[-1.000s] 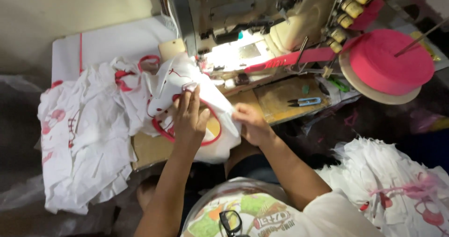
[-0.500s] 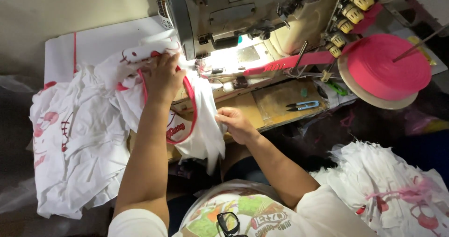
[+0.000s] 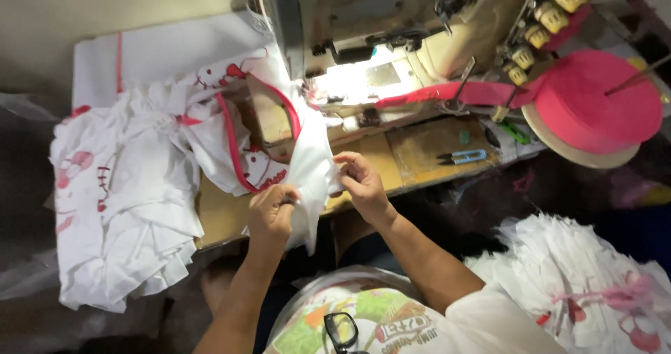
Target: The person is sorting through a pile of white fabric garment pieces, unfolding each one to inspect it and then stacking them neatly on a workbench.
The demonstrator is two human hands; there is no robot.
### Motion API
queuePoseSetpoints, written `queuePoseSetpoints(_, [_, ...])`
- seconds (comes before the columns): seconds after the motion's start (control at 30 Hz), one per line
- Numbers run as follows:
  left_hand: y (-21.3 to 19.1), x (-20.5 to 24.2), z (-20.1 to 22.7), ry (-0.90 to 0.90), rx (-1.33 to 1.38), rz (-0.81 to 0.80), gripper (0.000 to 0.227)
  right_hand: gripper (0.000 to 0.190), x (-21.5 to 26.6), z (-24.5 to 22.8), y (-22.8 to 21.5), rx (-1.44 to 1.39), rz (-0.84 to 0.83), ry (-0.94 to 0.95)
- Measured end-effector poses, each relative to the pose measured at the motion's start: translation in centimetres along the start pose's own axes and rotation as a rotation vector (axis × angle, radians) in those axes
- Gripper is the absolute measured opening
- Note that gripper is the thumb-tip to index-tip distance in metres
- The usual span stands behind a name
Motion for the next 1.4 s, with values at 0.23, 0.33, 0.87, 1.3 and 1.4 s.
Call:
queuePoseSetpoints(0.23, [-1.0,-6.5,-1.4,0.517,-0.5,0.051,0.015,0.037,-3.6,-1.8,1.6,0.246,0.015,-0.255])
queuePoseSetpoints(0.33, [-0.9,-11.1,-3.0,0.7,-0.662,0.113,0.012,0.026,-5.6,-2.6,2.4,0.444,0.063,-0.313])
queuePoseSetpoints(0.87, [-2.9,-10.3,-12.2,0.13,-0.447,-0.598,0.028,0.029,0.0,-6.1,-9.5,0.955,-0.037,-0.244])
queuePoseSetpoints(1.3, [-18.2,-23.3,2.2,0.031,-0.55,0.097,0.063,0.035,1.1,-10.6,-21.0,1.649,0.14,0.308])
queuePoseSetpoints(1.4, [-19.7,-19.5,-2.8,-0.257,-0.659,0.013,0.032,0.026,-0.9,-9.0,-22.4,1.635,0.022,0.106])
Point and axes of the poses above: each hand's wrist, its own x-axis away from the middle knuckle, its own y-axis out of the palm, z = x × y, the point moved 2 cm from there along -x, towards the middle knuckle, and after that the axes turned 4 degrees about -y, right-handed, at the moved point
